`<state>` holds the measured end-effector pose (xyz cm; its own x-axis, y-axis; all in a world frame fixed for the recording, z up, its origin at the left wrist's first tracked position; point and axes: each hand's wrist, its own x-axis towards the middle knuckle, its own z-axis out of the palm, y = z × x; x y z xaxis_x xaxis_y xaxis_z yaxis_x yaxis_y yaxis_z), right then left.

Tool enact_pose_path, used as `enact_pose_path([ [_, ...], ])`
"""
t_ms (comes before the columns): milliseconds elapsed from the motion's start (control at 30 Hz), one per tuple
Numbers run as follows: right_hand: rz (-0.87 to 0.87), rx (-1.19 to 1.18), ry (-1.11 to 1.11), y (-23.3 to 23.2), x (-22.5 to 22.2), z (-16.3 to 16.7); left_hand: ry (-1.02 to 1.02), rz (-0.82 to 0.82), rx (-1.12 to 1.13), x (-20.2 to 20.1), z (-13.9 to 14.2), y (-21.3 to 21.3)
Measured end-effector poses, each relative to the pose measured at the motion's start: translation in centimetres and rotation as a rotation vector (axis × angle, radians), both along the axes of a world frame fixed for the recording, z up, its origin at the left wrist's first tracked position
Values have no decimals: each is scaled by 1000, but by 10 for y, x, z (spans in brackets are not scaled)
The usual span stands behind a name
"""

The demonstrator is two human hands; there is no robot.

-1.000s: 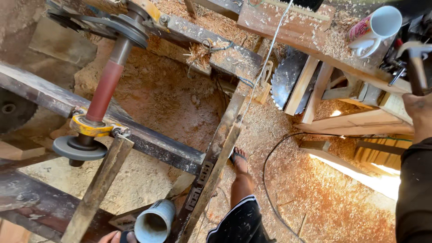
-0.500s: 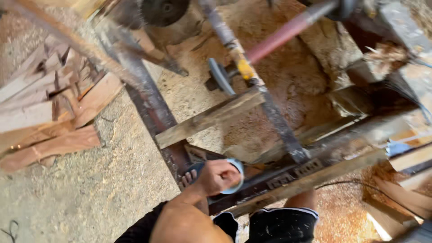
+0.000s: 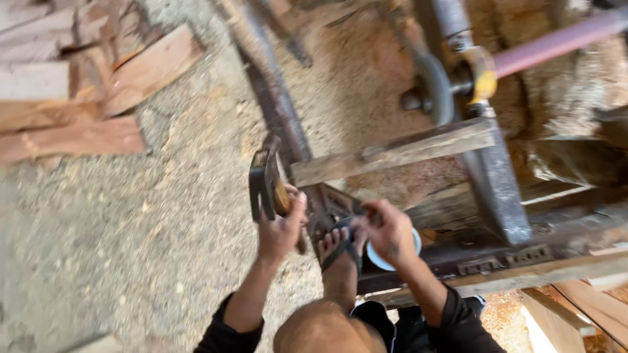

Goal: The person uses a bench grinder to sharpen a small metal part, repeatedly pressing it against the spinning wheel. They also use a hammer to tap the part and adjust its position on the workbench.

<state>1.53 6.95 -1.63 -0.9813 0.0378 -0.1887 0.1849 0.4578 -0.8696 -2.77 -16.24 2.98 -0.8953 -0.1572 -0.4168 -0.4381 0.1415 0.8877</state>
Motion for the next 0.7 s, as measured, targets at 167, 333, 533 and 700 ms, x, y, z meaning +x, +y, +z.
enact_pose_path([
  [167, -401, -464, -771, -49, -45, -64, 38, -315, -678, 9, -12, -107],
  [333, -568, -606, -787, -116, -63, -94, 41, -726, -861, 39, -57, -143],
  [533, -644, -566, -494, -152, -79, -95, 352, -1212, -934, 31, -103, -162],
  [700, -678, -579, -489, -158, -83, -96, 178, -1281, -1012, -1, -116, -165],
])
